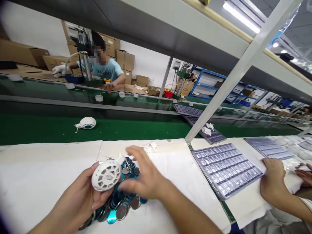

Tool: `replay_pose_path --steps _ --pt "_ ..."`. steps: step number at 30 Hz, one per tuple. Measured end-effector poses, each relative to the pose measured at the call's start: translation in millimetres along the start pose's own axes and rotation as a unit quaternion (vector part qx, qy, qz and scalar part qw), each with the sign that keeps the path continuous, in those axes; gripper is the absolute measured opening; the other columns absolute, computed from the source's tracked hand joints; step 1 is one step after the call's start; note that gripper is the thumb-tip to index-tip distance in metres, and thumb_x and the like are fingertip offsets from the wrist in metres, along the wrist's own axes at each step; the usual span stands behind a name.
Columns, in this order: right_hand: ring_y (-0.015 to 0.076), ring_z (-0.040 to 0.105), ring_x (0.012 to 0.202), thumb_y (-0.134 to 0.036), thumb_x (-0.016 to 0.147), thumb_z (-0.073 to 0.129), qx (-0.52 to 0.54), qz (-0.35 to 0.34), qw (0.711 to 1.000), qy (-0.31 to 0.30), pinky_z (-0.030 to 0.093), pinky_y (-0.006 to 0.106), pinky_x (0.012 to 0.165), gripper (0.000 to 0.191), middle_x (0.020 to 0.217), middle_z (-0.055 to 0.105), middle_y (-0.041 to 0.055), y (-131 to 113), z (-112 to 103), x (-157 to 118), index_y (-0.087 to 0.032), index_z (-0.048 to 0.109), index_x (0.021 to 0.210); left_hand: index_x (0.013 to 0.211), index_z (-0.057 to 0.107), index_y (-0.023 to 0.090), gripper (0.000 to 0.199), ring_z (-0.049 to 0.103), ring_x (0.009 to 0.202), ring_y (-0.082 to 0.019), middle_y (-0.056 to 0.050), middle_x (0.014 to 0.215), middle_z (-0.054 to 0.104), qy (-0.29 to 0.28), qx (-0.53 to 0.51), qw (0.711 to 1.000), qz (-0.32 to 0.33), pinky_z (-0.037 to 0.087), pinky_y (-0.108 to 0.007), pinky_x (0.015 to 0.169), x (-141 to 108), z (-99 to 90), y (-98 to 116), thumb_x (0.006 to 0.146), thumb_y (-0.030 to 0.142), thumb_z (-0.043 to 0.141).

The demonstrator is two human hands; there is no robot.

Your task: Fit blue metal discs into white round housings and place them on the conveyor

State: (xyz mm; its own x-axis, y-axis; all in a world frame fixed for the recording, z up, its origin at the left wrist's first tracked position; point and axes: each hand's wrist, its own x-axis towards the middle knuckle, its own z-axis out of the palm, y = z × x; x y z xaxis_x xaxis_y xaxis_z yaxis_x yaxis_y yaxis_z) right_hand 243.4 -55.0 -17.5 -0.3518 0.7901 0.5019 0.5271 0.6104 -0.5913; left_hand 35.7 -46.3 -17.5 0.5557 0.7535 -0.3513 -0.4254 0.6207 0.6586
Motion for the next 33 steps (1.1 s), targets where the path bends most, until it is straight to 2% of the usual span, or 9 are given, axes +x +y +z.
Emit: replay_pose_path --steps 2,4,8,12,20,23,27,30,33 --pt "0.0258 0.06 0.104 -0.04 0.099 0.051 -0.05 0.109 0.991 -0.056 0.051 0.041 0.091 0.04 0.118 0.06 0.0128 11.4 -15.0 -7.1 -0.02 0.048 0.134 0.099 0.067 0.017 0.033 0.048 0.044 -0.012 -0.004 0.064 0.065 0.029 -0.011 0.999 0.039 0.041 -0.022 0.041 0.4 0.0 6.8 0.096 0.046 0.054" --pt "0.024 0.06 0.093 -0.028 0.097 0.055 -0.09 0.157 0.974 -0.133 0.05 0.039 0.085 0.025 0.104 0.063 0.0079 19.6 -24.5 -11.8 -0.022 0.059 0.121 0.104 0.066 0.019 0.034 0.049 0.048 -0.013 -0.005 0.075 0.067 0.057 -0.02 0.997 0.057 0.043 -0.024 0.041 1.0 -0.3 11.0 0.094 0.049 0.056" --pt "0.0221 0.061 0.088 -0.022 0.085 0.069 -0.09 0.17 0.959 -0.207 0.049 0.033 0.078 0.021 0.1 0.062 0.0049 26.1 -20.0 -10.4 -0.022 0.063 0.105 0.09 0.064 0.017 0.036 0.037 0.043 -0.007 -0.001 0.072 0.062 0.135 -0.013 0.989 0.063 0.037 -0.02 0.039 1.2 -0.9 9.2 0.088 0.054 0.064" --pt "0.0193 0.059 0.083 -0.016 0.084 0.066 -0.087 0.179 0.954 -0.224 0.046 0.029 0.072 0.013 0.095 0.063 0.003 29.2 -11.4 -6.8 -0.021 0.061 0.094 0.086 0.063 0.018 0.036 0.033 0.042 -0.006 0.003 0.065 0.055 0.14 -0.014 0.988 0.07 0.036 -0.018 0.039 0.3 -0.7 7.7 0.087 0.053 0.067" --pt "0.0188 0.056 0.072 -0.021 0.099 0.043 -0.067 0.216 0.968 -0.108 0.043 0.031 0.067 0.019 0.078 0.062 0.0034 18.3 -16.8 -5.7 -0.021 0.056 0.085 0.099 0.061 0.017 0.031 0.048 0.051 -0.015 -0.004 0.06 0.062 0.066 0.019 0.995 0.067 0.047 -0.027 0.052 1.0 -1.9 6.6 0.096 0.047 0.052" --pt "0.0141 0.055 0.057 -0.032 0.103 0.039 0.061 0.223 0.971 -0.068 0.044 0.026 0.057 0.019 0.067 0.061 -0.0017 -4.6 -12.2 -11.4 -0.022 0.055 0.099 0.101 0.06 0.018 0.034 0.052 0.054 -0.016 -0.005 0.067 0.065 0.062 0.04 0.995 0.071 0.048 -0.027 0.055 0.1 -0.2 2.3 0.093 0.051 0.057" --pt "0.0108 0.054 0.052 -0.04 0.099 0.055 0.318 0.26 0.912 -0.003 0.043 0.022 0.051 0.021 0.069 0.064 -0.0026 -33.6 3.5 -20.0 -0.023 0.054 0.111 0.114 0.057 0.022 0.037 0.055 0.062 -0.018 -0.001 0.077 0.065 0.042 0.058 0.991 0.111 0.05 -0.03 0.06 -0.8 4.6 -4.6 0.088 0.047 0.066" --pt "0.0101 0.056 0.055 -0.037 0.097 0.06 0.353 0.273 0.895 0.009 0.045 0.021 0.052 0.016 0.071 0.066 -0.0013 -42.1 12.6 -20.8 -0.022 0.057 0.104 0.132 0.049 0.025 0.049 0.057 0.066 -0.019 0.001 0.077 0.064 0.039 0.06 0.992 0.101 0.051 -0.032 0.065 -3.1 5.6 -10.6 0.09 0.042 0.065" --pt "0.0099 0.056 0.055 -0.029 0.096 0.06 0.329 0.251 0.91 0.013 0.043 0.02 0.052 0.009 0.069 0.066 -0.0021 -41.8 16.4 -18.6 -0.022 0.061 0.101 0.145 0.038 0.026 0.063 0.057 0.07 -0.02 0.002 0.076 0.063 0.057 0.061 0.993 0.078 0.05 -0.033 0.069 -5.7 4.5 -15.6 0.09 0.044 0.064"
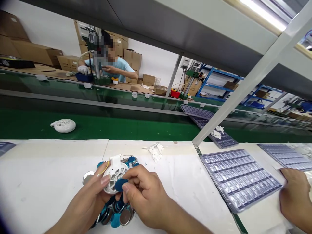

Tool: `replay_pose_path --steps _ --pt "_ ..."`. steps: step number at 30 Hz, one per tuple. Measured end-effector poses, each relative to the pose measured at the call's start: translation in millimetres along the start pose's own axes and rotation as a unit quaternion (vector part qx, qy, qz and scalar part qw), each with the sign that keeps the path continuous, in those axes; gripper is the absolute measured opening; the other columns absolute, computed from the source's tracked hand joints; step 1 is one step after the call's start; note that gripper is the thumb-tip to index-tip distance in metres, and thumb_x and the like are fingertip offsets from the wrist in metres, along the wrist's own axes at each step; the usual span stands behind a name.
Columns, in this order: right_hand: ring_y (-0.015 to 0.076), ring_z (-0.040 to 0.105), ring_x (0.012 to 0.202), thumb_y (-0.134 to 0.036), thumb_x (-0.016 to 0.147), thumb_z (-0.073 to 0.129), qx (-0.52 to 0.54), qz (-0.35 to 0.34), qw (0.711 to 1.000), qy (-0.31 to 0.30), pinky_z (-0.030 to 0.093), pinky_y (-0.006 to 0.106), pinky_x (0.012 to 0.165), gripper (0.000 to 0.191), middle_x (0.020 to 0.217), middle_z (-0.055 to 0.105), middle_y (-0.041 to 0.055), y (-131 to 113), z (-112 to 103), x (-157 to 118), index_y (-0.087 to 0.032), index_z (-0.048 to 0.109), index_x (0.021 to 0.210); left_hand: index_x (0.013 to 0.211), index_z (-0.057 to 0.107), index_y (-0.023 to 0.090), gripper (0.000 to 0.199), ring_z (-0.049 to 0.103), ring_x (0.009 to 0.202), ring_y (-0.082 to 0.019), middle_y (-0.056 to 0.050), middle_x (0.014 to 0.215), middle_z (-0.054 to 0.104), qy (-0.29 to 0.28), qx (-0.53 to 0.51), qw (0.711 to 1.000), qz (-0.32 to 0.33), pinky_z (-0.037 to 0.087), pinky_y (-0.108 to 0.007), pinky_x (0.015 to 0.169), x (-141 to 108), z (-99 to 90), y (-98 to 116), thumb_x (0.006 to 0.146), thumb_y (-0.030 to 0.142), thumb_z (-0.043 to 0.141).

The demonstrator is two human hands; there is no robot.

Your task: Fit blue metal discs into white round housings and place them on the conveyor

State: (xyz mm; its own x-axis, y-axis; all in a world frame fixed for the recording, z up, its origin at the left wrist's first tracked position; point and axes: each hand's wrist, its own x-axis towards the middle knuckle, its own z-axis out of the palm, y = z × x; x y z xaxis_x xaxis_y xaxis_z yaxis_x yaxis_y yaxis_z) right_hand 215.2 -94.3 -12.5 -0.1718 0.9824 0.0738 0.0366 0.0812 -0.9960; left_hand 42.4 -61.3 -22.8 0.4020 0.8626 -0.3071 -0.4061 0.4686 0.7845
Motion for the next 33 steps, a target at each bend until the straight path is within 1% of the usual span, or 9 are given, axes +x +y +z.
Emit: replay_pose_path --steps 6,10,14,18,21,24,27,30,33 --pt "0.0095 0.053 0.052 -0.023 0.093 0.06 -0.043 -0.016 0.999 0.012 0.041 0.02 0.05 0.007 0.065 0.064 -0.0043 3.3 -0.9 3.8 -0.023 0.063 0.099 0.137 0.05 0.027 0.064 0.054 0.07 -0.019 0.002 0.077 0.063 0.012 0.039 0.999 0.013 0.048 -0.029 0.069 -1.4 0.5 -0.3 0.081 0.05 0.074" --pt "0.0099 0.052 0.051 -0.023 0.091 0.06 -0.057 -0.011 0.998 0.022 0.039 0.021 0.05 0.007 0.061 0.061 -0.0053 3.1 -0.1 3.9 -0.023 0.063 0.097 0.134 0.054 0.028 0.062 0.056 0.072 -0.02 -0.001 0.09 0.068 0.026 0.052 0.998 0.019 0.047 -0.03 0.067 -3.3 -1.7 -2.7 0.08 0.052 0.074" --pt "0.0111 0.053 0.054 -0.024 0.09 0.061 -0.055 0.026 0.998 0.032 0.039 0.022 0.053 0.01 0.061 0.059 -0.0067 3.5 0.9 3.3 -0.024 0.06 0.1 0.142 0.049 0.028 0.081 0.062 0.081 -0.024 -0.004 0.095 0.072 0.057 0.095 0.994 0.027 0.051 -0.032 0.072 -3.5 -5.1 -6.8 0.073 0.052 0.081" --pt "0.0107 0.046 0.054 -0.027 0.085 0.07 -0.038 0.083 0.995 0.05 0.035 0.022 0.053 0.028 0.061 0.05 -0.0099 6.7 2.0 5.5 -0.026 0.055 0.11 0.138 0.052 0.029 0.079 0.066 0.108 -0.029 -0.006 0.115 0.072 -0.012 0.103 0.994 0.041 0.054 -0.031 0.085 2.6 -4.5 -2.7 0.069 0.045 0.087" --pt "0.0131 0.05 0.067 -0.032 0.079 0.077 -0.048 0.058 0.994 0.081 0.043 0.024 0.061 0.041 0.076 0.055 -0.0052 9.2 4.4 7.4 -0.026 0.056 0.114 0.132 0.059 0.028 0.066 0.06 0.121 -0.031 -0.007 0.125 0.07 -0.028 0.097 0.994 0.04 0.051 -0.033 0.097 2.6 -4.1 0.2 0.074 0.048 0.082" --pt "0.021 0.059 0.09 -0.042 0.078 0.077 -0.032 0.017 0.998 0.06 0.051 0.032 0.076 0.056 0.108 0.062 0.0052 12.1 8.3 5.3 -0.027 0.055 0.128 0.127 0.067 0.026 0.062 0.054 0.129 -0.035 -0.009 0.13 0.068 0.048 0.106 0.993 0.032 0.049 -0.036 0.1 -4.2 -6.7 -2.7 0.073 0.056 0.08" --pt "0.0261 0.065 0.091 -0.057 0.077 0.075 0.01 0.043 0.999 0.016 0.056 0.036 0.071 0.077 0.113 0.063 0.01 17.5 13.5 -0.3 -0.028 0.045 0.142 0.131 0.066 0.027 0.07 0.066 0.104 -0.034 -0.01 0.121 0.072 0.058 0.109 0.992 0.004 0.055 -0.037 0.082 -11.5 -9.4 -7.8 0.071 0.06 0.08" --pt "0.0204 0.063 0.06 -0.069 0.078 0.069 0.078 0.082 0.993 -0.011 0.052 0.032 0.052 0.089 0.083 0.064 0.0045 24.9 19.2 -5.1 -0.025 0.037 0.147 0.139 0.058 0.024 0.078 0.064 0.07 -0.026 -0.008 0.087 0.076 -0.033 0.104 0.994 -0.018 0.051 -0.035 0.067 -15.4 -7.8 -10.4 0.074 0.065 0.074" --pt "0.0149 0.057 0.049 -0.068 0.079 0.069 0.136 0.073 0.988 -0.005 0.048 0.028 0.048 0.087 0.074 0.061 0.0011 31.4 23.9 -5.8 -0.023 0.037 0.146 0.138 0.056 0.021 0.078 0.059 0.063 -0.022 -0.006 0.071 0.071 -0.054 0.102 0.993 -0.003 0.047 -0.033 0.064 -15.5 -3.4 -10.8 0.076 0.065 0.072"
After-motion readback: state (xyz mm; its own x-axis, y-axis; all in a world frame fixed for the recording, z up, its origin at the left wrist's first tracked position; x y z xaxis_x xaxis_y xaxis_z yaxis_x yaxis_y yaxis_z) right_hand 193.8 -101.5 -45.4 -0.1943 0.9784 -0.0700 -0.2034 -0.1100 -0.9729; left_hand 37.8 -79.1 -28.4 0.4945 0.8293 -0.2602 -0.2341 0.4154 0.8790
